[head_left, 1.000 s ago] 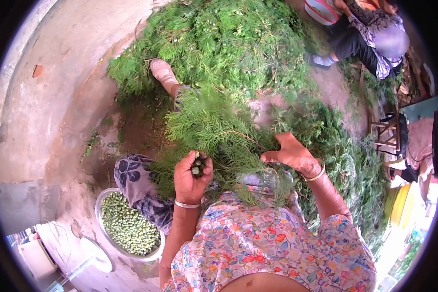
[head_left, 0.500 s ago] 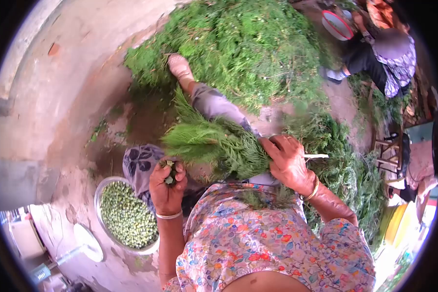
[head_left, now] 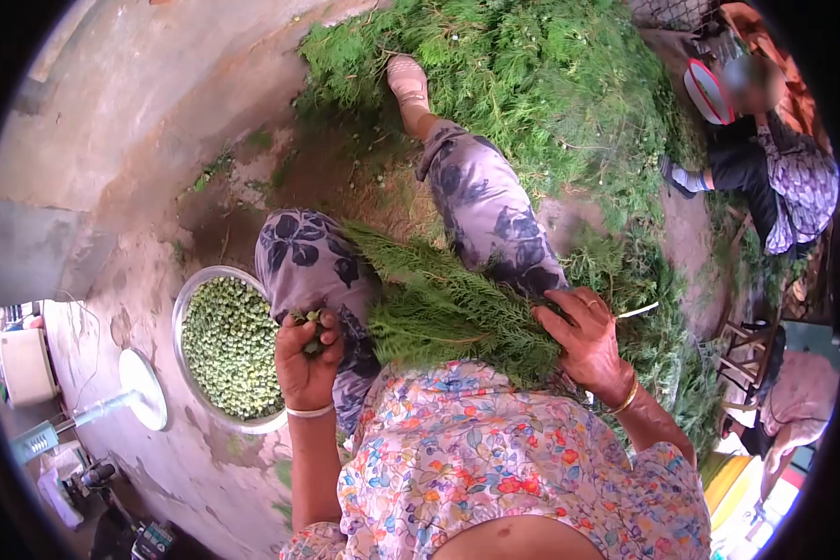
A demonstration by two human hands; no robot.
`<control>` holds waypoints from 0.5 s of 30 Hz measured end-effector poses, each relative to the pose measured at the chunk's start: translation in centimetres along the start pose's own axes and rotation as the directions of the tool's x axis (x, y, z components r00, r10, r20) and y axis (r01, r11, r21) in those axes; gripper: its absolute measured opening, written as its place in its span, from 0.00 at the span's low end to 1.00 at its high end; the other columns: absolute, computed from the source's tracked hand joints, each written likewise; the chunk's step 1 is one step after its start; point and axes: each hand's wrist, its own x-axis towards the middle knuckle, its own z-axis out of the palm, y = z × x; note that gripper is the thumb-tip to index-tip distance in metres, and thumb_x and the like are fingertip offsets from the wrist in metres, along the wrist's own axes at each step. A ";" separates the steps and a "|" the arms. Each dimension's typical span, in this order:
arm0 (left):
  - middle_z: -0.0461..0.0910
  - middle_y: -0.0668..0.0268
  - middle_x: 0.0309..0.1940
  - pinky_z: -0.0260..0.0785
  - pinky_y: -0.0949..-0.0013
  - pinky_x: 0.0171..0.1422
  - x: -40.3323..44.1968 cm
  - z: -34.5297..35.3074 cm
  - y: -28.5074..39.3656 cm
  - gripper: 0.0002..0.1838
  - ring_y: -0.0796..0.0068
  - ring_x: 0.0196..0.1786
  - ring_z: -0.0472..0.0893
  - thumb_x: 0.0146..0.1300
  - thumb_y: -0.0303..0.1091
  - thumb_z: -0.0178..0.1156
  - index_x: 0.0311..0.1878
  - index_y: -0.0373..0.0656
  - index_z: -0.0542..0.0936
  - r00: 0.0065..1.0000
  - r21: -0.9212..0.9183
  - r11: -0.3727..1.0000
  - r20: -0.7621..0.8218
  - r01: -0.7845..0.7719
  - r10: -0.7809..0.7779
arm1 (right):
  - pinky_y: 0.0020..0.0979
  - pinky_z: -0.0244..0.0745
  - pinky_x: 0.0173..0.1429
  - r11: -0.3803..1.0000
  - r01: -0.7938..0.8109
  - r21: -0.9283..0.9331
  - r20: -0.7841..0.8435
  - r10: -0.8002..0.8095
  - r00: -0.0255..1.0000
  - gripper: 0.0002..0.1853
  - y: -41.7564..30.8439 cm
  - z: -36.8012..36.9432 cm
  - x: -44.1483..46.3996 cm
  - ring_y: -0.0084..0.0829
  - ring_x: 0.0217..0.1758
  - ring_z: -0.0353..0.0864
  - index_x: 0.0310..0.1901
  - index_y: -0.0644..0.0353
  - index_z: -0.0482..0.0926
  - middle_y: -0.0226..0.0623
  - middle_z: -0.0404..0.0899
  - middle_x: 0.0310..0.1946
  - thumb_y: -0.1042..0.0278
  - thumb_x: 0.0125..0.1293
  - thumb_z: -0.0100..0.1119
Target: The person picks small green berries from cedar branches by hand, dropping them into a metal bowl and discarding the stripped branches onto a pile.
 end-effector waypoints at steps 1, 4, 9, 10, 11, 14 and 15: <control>0.75 0.55 0.37 0.63 0.77 0.25 -0.4 0.1 0.1 0.13 0.72 0.33 0.72 0.61 0.26 0.55 0.49 0.39 0.73 0.999 -0.074 0.997 -0.038 -0.004 0.001 | 0.46 0.71 0.52 1.000 -0.024 0.015 0.030 0.024 0.999 0.28 -0.2 -0.3 0.0 0.46 0.46 0.74 0.49 0.57 0.76 0.46 0.74 0.47 0.74 0.37 0.58; 0.74 0.56 0.37 0.63 0.77 0.24 -1.3 -1.4 0.9 0.10 0.73 0.33 0.71 0.65 0.31 0.54 0.47 0.40 0.74 0.998 -0.130 0.991 -0.051 -0.027 0.021 | 0.42 0.73 0.48 0.996 -0.078 0.031 0.069 0.076 0.995 0.29 -0.2 -0.6 -0.2 0.47 0.43 0.76 0.49 0.59 0.76 0.48 0.75 0.45 0.79 0.36 0.58; 0.77 0.57 0.36 0.63 0.77 0.23 -3.1 -5.0 4.2 0.09 0.73 0.32 0.72 0.68 0.35 0.53 0.44 0.39 0.76 0.976 -0.081 0.982 -0.152 -0.172 0.158 | 0.40 0.76 0.42 0.962 -0.274 0.012 0.204 0.266 0.942 0.33 -0.1 -0.8 0.0 0.46 0.40 0.78 0.53 0.61 0.72 0.50 0.75 0.44 0.83 0.36 0.56; 0.78 0.56 0.36 0.65 0.76 0.23 -3.6 -6.1 5.0 0.09 0.72 0.32 0.74 0.68 0.34 0.53 0.43 0.39 0.76 0.956 -0.045 0.977 -0.224 -0.206 0.191 | 0.39 0.76 0.41 0.956 -0.295 0.003 0.220 0.287 0.932 0.34 0.2 -0.7 -0.1 0.47 0.39 0.79 0.55 0.63 0.70 0.50 0.75 0.45 0.84 0.37 0.55; 0.79 0.55 0.36 0.68 0.74 0.25 -4.1 -7.5 5.9 0.09 0.71 0.32 0.76 0.67 0.33 0.54 0.42 0.38 0.77 0.922 0.017 0.968 -0.301 -0.252 0.245 | 0.39 0.76 0.41 0.956 -0.293 0.001 0.221 0.285 0.933 0.34 0.9 -0.3 -0.3 0.47 0.39 0.79 0.55 0.63 0.70 0.50 0.75 0.45 0.84 0.37 0.55; 0.80 0.57 0.35 0.75 0.72 0.31 -5.3 -11.8 7.9 0.09 0.70 0.32 0.80 0.66 0.31 0.55 0.44 0.37 0.78 0.772 0.196 0.924 -0.507 -0.329 0.383 | 0.38 0.76 0.40 0.910 -0.333 0.248 0.147 0.304 0.941 0.30 3.1 2.1 -1.1 0.44 0.41 0.79 0.54 0.65 0.70 0.49 0.77 0.41 0.84 0.43 0.58; 0.80 0.57 0.39 0.74 0.68 0.37 -6.3 -15.1 8.5 0.14 0.70 0.37 0.79 0.63 0.33 0.57 0.50 0.37 0.75 0.716 0.552 0.796 -0.450 -0.247 0.534 | 0.36 0.76 0.40 0.767 -0.430 0.476 0.098 0.440 0.893 0.26 3.7 3.1 -1.3 0.40 0.40 0.80 0.52 0.66 0.72 0.47 0.78 0.39 0.83 0.47 0.60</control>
